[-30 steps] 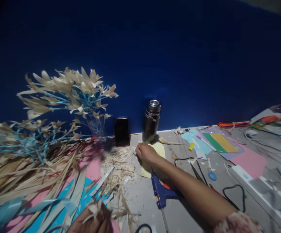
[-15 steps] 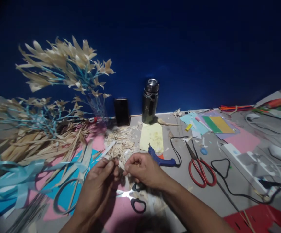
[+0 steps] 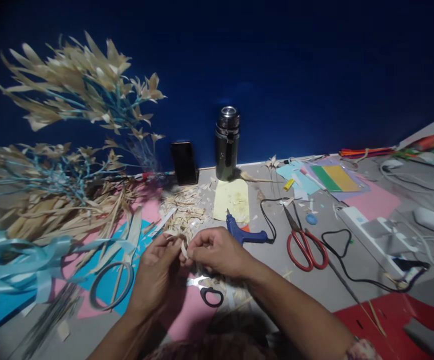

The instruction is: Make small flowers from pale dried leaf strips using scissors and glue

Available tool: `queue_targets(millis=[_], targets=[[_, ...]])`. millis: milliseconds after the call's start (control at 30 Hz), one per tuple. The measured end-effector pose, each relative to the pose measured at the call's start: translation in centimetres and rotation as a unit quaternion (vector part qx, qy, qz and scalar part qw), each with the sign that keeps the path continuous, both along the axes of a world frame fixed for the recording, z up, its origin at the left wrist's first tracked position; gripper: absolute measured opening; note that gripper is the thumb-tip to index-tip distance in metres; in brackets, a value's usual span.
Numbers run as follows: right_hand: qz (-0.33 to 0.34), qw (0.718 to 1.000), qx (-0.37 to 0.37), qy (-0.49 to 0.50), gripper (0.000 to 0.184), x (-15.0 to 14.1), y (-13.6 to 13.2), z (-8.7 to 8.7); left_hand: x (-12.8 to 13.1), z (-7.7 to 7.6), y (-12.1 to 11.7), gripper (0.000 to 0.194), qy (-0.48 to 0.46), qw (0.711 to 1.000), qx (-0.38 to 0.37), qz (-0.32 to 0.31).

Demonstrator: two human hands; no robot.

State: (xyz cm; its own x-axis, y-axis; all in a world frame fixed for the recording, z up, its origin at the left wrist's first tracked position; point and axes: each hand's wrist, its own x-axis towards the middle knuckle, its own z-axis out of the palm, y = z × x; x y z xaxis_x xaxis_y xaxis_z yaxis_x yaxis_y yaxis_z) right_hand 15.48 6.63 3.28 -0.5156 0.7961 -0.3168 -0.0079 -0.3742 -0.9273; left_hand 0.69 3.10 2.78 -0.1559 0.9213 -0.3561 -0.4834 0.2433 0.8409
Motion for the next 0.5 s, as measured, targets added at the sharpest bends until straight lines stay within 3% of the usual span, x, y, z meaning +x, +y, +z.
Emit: queue_targets(millis=[200,333,500], targets=[[0.002,0.999,-0.008,0.035,0.022,-0.1,0.3,-0.7,0.0,0.4,0.3,0.038,0.055,0.998,0.015,0.034],[-0.029,0.999,0.014,0.021,0.019,-0.6,0.0,-0.6,-0.2,-0.2,0.2,0.036,0.096,0.994,0.03,0.048],[-0.026,0.999,0.01,-0.028,0.01,-0.7,0.1,-0.8,-1.1,-0.9,0.2,0.03,0.027,0.999,0.026,0.018]])
